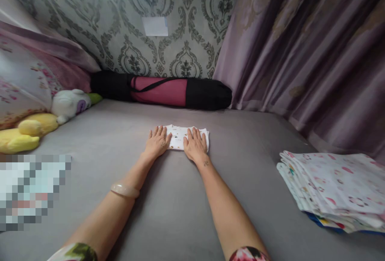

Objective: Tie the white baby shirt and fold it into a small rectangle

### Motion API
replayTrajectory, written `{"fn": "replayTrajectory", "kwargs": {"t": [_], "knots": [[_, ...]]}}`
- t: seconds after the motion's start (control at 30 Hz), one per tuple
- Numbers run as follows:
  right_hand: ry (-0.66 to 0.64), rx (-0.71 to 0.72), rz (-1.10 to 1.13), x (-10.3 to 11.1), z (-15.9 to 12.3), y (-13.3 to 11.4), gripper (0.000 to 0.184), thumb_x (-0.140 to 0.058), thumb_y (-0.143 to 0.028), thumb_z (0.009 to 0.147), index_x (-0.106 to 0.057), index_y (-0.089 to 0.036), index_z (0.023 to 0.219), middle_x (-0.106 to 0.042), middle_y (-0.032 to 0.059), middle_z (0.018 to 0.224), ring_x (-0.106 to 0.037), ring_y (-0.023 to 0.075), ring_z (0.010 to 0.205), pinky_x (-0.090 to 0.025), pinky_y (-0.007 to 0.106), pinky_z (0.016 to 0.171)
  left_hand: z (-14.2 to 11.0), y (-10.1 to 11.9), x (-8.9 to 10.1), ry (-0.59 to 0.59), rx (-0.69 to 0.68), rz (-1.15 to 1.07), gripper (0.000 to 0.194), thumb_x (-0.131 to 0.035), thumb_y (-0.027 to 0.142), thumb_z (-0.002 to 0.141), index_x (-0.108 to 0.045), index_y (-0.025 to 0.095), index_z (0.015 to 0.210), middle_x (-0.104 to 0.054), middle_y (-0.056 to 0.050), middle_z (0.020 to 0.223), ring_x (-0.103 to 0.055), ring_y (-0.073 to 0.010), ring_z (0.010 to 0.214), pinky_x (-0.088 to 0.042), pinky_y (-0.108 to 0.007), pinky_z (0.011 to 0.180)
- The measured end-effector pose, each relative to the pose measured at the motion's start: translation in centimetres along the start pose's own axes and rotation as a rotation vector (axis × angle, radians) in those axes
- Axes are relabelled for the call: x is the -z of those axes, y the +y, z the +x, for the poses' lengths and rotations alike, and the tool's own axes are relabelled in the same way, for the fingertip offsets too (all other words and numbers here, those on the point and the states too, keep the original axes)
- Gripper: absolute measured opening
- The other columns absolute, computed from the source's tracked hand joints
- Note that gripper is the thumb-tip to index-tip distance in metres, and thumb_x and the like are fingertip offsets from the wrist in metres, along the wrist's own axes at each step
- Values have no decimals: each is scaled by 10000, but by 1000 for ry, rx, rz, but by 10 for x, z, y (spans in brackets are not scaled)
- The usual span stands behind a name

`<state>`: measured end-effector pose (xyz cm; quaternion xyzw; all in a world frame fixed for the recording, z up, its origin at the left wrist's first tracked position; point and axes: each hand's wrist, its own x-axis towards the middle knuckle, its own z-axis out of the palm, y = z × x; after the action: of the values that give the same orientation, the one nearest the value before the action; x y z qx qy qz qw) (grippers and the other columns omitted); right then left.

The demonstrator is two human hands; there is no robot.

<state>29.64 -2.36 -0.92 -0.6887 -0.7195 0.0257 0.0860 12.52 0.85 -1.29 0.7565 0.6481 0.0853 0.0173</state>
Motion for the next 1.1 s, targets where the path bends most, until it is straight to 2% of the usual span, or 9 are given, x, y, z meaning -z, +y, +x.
{"fn": "replayTrajectory", "kwargs": {"t": [0.13,0.3,0.47,0.63,0.83,0.97,1.03,1.1], "knots": [[-36,7,12,7,1,2,571,-224,-394,1023,-282,-114,1518,-237,126,1565,-178,241,1444,-122,434,1166,0,-1,6,6,-12,-7,580,-219,413,992,-409,88,1434,-363,-163,1524,-273,-307,1435,-195,-518,1168],[17,-65,-39,10,4,19,599,-218,-394,1018,-289,-49,1503,-233,159,1560,-177,269,1442,-113,440,1168,3,-10,7,91,-4,2,560,-204,375,994,-414,106,1438,-362,-146,1529,-251,-289,1447,-172,-507,1181],[0,-93,-51,2,4,36,625,-217,-396,1011,-305,3,1483,-238,163,1557,-159,263,1445,-147,387,1166,5,-22,0,-44,20,-53,601,-195,426,992,-334,112,1485,-295,-141,1558,-241,-309,1448,-189,-546,1164],[-20,-94,-36,1,5,36,632,-211,-402,1012,-293,6,1488,-232,163,1560,-147,265,1448,-148,383,1169,5,-23,2,-73,25,-69,600,-189,424,993,-311,116,1494,-265,-135,1570,-226,-303,1453,-198,-554,1159],[-63,-94,-4,10,6,38,626,-197,-394,1010,-292,-6,1492,-224,155,1563,-160,263,1448,-181,390,1161,6,-23,7,-75,23,-84,586,-197,409,995,-335,108,1479,-288,-136,1562,-229,-306,1452,-200,-567,1152],[-10,-71,-17,17,5,35,622,-182,-389,1009,-293,-15,1493,-229,156,1560,-165,259,1448,-148,422,1170,6,-17,13,34,-10,-49,562,-203,373,997,-382,92,1450,-312,-148,1551,-221,-285,1458,-176,-538,1171],[41,-26,-34,18,5,32,620,-186,-388,1010,-288,-15,1495,-226,154,1561,-149,251,1452,-113,419,1178,5,-10,15,109,-80,-38,551,-192,363,1002,-398,106,1443,-329,-137,1546,-231,-258,1457,-160,-493,1188],[69,13,-45,15,5,29,620,-196,-389,1012,-286,-10,1495,-229,152,1560,-148,244,1452,-100,396,1181,3,-2,15,118,-165,-35,548,-188,376,1005,-400,126,1444,-349,-119,1540,-244,-243,1453,-158,-456,1194]]}}
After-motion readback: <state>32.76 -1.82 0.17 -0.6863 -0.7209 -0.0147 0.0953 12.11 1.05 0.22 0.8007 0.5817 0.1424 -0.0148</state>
